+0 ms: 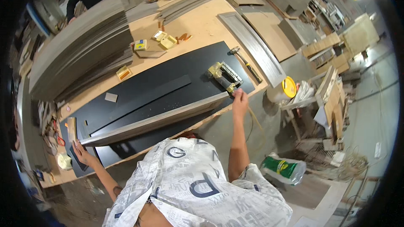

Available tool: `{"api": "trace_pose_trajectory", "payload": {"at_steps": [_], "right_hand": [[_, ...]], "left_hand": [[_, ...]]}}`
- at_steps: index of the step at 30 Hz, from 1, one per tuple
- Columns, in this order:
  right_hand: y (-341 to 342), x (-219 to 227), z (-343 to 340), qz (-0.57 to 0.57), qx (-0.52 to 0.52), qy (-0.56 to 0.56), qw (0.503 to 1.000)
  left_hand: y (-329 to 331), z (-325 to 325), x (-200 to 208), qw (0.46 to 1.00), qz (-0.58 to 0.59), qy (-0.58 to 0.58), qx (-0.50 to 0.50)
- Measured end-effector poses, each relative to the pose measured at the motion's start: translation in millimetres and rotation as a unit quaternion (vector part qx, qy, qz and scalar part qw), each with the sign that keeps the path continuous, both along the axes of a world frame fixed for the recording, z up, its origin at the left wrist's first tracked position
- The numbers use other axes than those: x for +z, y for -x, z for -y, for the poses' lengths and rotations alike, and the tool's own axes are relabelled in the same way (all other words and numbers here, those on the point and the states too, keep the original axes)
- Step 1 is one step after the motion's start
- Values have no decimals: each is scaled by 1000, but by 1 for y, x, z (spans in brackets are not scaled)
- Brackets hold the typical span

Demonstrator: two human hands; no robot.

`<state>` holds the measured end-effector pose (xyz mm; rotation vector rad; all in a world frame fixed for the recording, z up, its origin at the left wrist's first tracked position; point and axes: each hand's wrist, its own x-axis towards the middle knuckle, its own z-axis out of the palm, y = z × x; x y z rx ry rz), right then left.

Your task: The person assembles wooden panels by hammering frame pieces into place, sets the completed panels aside, and then aligns mitered wood pieces to fasten them using a nail gun.

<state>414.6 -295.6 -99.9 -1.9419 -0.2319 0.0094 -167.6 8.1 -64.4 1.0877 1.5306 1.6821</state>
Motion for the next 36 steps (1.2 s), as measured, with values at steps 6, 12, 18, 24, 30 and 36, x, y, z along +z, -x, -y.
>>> {"api": "trace_pose_trajectory", "payload": {"at_steps": [6,12,18,24,30,36], "right_hand": [[4,-96,-30,-235,180,-248,923],[34,9,-87,-214,-3,95,972],[15,-19,-61,82,225,348,906],[9,-63,-41,134,257,398,870],[2,-50,-64,132,250,399,872],[35,-41,-91,138,239,415,867]], "left_hand": [[1,-23,-11,999,35,24,7],[-25,-21,1,965,-239,56,91],[9,3,-123,915,-370,57,150],[-36,66,-63,853,-324,409,-25],[-35,126,-105,882,-332,231,243],[-47,114,-68,919,257,262,146]]}}
